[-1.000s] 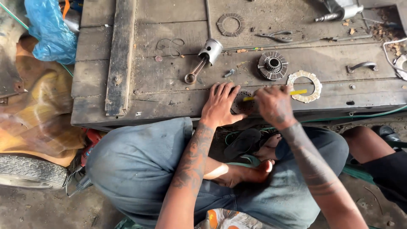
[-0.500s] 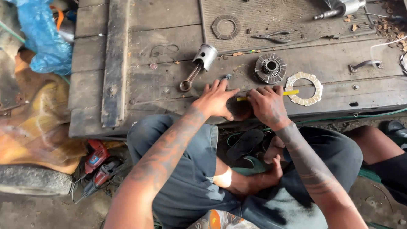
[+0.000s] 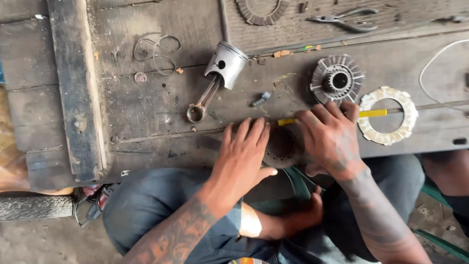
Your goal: The person scrubs a circular metal clutch plate with a yellow brush while sitting on a wooden workbench. They rotate the part to clean different sections and briefly place it on the bench before resuming scrubbing.
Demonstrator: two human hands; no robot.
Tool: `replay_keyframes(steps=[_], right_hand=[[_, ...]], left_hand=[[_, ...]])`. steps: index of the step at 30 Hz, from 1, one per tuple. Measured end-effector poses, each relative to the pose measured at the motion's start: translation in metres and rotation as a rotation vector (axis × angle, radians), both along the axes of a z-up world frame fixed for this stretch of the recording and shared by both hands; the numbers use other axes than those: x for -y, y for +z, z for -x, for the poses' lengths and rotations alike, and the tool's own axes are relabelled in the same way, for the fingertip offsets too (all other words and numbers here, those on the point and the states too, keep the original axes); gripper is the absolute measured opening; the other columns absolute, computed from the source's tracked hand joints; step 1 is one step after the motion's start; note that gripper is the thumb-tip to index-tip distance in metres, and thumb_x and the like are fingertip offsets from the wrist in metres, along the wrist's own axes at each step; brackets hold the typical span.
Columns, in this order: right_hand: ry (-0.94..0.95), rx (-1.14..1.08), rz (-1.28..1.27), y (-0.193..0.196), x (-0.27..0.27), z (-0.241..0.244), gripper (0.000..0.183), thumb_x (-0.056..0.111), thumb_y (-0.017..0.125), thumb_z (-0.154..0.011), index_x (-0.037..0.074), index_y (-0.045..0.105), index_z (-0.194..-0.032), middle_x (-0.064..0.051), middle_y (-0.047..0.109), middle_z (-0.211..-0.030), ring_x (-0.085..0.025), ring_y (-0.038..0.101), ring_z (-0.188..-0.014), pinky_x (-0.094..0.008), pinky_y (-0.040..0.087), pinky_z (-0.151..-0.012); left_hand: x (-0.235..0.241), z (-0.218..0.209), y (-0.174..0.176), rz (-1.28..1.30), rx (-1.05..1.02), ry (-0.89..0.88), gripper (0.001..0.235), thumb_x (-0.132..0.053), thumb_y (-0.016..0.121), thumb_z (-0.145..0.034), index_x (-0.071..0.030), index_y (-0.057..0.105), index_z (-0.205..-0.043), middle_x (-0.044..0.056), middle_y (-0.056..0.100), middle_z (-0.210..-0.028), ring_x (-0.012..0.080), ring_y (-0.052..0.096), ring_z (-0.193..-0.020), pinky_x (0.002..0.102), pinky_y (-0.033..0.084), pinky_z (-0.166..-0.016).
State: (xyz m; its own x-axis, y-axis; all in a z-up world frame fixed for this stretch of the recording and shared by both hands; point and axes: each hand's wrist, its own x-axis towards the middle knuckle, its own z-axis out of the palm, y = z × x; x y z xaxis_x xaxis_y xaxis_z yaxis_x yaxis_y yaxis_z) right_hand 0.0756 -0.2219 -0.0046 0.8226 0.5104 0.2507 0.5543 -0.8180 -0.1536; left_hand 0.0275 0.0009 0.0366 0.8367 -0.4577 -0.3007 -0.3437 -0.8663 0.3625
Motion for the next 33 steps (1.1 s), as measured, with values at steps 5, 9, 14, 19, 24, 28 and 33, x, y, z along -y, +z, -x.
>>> replay_keyframes(steps=[5, 9, 14, 19, 24, 28, 33], right_hand=[[0.054, -0.094, -0.102, -0.002, 0.0, 0.005, 0.018, 0.028, 0.059, -0.11, 0.015, 0.067, -0.1, -0.005, 0.056, -0.084, -0.028, 0.058, -0.081, -0.041, 0.039, -0.088], [0.151, -0.079, -0.074, 0.012, -0.022, 0.011, 0.012, 0.02, 0.067, -0.108, 0.015, 0.069, -0.097, 0.0, 0.052, -0.078, -0.025, 0.05, -0.075, -0.043, 0.032, -0.088], [0.118, -0.051, -0.001, 0.008, -0.012, 0.003, 0.012, 0.017, 0.067, -0.107, 0.019, 0.069, -0.095, 0.001, 0.057, -0.083, -0.024, 0.054, -0.08, -0.045, 0.031, -0.094], [0.163, -0.049, -0.013, 0.007, -0.014, -0.002, 0.015, 0.013, 0.064, -0.106, 0.021, 0.067, -0.095, 0.003, 0.054, -0.079, -0.024, 0.052, -0.078, -0.043, 0.03, -0.093], [0.322, -0.231, -0.202, 0.009, -0.024, 0.002, 0.007, 0.009, 0.063, -0.105, 0.008, 0.068, -0.101, -0.004, 0.056, -0.086, -0.028, 0.048, -0.08, -0.04, 0.037, -0.078], [0.113, -0.091, -0.052, 0.005, -0.005, -0.007, 0.007, 0.024, 0.081, -0.109, 0.018, 0.081, -0.106, 0.001, 0.069, -0.095, -0.025, 0.057, -0.091, -0.044, 0.023, -0.106], [0.241, -0.099, -0.023, 0.007, -0.013, -0.004, 0.013, 0.018, 0.063, -0.107, 0.023, 0.069, -0.097, 0.005, 0.062, -0.091, -0.024, 0.054, -0.091, -0.046, 0.027, -0.099]], left_hand=[[-0.001, -0.015, -0.002, -0.043, 0.044, -0.009, 0.088, -0.04, 0.091, -0.067, -0.004, 0.055, -0.139, 0.017, 0.051, -0.139, 0.0385, 0.041, -0.137, 0.063, 0.034, -0.111], [0.002, -0.016, -0.012, -0.18, 0.296, 0.005, 0.09, -0.054, 0.091, -0.051, -0.018, 0.059, -0.127, 0.004, 0.055, -0.134, 0.0275, 0.05, -0.129, 0.05, 0.042, -0.107], [0.005, -0.021, -0.016, -0.171, 0.244, 0.029, 0.087, -0.049, 0.09, -0.054, -0.021, 0.058, -0.129, 0.005, 0.055, -0.136, 0.0288, 0.05, -0.13, 0.05, 0.043, -0.105], [0.004, -0.027, -0.016, -0.16, 0.211, 0.024, 0.092, -0.049, 0.092, -0.051, -0.02, 0.056, -0.131, 0.007, 0.052, -0.135, 0.0299, 0.049, -0.128, 0.051, 0.043, -0.103], [0.004, -0.027, -0.013, -0.171, 0.259, 0.029, 0.091, -0.051, 0.091, -0.049, -0.021, 0.057, -0.128, 0.006, 0.053, -0.132, 0.0278, 0.051, -0.123, 0.048, 0.044, -0.101], [0.002, -0.025, -0.013, -0.115, 0.204, 0.037, 0.091, -0.047, 0.093, -0.051, -0.019, 0.056, -0.129, 0.009, 0.051, -0.137, 0.0305, 0.049, -0.13, 0.05, 0.043, -0.104], [0.002, -0.026, -0.017, -0.144, 0.21, 0.009, 0.093, -0.049, 0.092, -0.052, -0.019, 0.054, -0.132, 0.009, 0.05, -0.137, 0.0309, 0.049, -0.127, 0.051, 0.042, -0.104]])
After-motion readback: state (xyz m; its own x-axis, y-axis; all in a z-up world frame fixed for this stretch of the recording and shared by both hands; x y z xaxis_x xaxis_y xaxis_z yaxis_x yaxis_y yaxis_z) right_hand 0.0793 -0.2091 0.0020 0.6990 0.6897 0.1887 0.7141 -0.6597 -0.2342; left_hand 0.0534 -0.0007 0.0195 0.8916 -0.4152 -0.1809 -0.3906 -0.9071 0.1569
